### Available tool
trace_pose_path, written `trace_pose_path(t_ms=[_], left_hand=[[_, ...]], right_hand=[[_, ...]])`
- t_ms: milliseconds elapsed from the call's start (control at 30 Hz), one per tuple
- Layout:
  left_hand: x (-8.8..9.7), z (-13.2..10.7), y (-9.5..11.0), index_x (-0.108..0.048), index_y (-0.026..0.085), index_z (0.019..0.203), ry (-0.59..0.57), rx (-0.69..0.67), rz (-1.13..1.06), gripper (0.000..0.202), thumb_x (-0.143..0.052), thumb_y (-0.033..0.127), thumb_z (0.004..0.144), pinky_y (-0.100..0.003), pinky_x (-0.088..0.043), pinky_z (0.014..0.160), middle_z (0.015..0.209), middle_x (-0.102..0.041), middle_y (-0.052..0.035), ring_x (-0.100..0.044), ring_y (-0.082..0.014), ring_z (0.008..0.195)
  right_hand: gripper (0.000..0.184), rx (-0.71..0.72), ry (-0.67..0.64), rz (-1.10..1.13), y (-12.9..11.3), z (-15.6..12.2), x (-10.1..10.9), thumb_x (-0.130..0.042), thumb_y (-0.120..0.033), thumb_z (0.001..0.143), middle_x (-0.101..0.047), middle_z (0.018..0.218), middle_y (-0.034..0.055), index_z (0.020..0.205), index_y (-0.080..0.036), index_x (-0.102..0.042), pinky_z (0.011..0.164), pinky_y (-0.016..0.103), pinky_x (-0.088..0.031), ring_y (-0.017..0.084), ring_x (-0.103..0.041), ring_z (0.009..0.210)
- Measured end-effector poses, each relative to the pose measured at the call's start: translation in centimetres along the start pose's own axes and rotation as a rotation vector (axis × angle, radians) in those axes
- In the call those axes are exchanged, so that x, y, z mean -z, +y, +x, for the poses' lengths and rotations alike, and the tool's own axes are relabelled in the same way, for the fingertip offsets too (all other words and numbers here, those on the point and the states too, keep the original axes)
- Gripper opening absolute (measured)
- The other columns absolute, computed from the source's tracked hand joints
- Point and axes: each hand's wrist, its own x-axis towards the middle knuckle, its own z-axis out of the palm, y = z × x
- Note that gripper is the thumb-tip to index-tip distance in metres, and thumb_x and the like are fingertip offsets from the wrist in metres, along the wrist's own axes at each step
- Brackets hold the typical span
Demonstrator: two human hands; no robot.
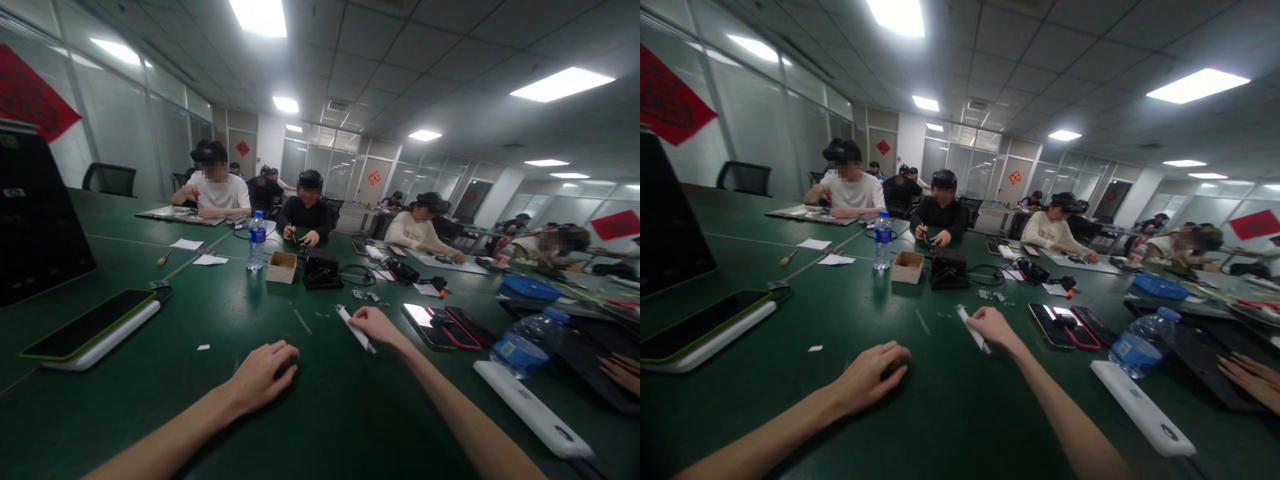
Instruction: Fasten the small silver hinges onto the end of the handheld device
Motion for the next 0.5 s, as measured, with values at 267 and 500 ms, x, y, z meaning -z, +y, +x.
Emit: trace_pose_path(t_ms=[267, 500], left_hand=[[-0.4, 0.2, -0.5, -0.053, 0.019, 0.108, 0.048, 0.069, -0.05, 0.022, -0.041, 0.028, 0.093, -0.032, -0.045, 0.079, 0.101, -0.061, -0.0055, -0.057, -0.0193, 0.088], [-0.4, 0.2, -0.6, -0.055, 0.019, 0.103, 0.028, 0.03, -0.044, 0.02, -0.037, 0.022, 0.093, -0.03, -0.045, 0.076, 0.099, -0.061, -0.0051, -0.058, -0.0184, 0.086]], right_hand=[[0.033, 0.224, -0.175, -0.217, -7.0, -8.8, -7.7, -0.063, -0.032, 0.068, -0.065, 0.096, 0.0071, 0.097, -0.015, -0.06, 0.059, 0.023, -0.045, 0.018, -0.062, 0.078], [0.052, 0.304, -0.178, -0.222, -7.0, -10.1, -9.0, -0.064, -0.044, 0.073, -0.065, 0.086, 0.0057, 0.115, -0.015, -0.054, 0.057, 0.023, -0.042, 0.017, -0.061, 0.071]])
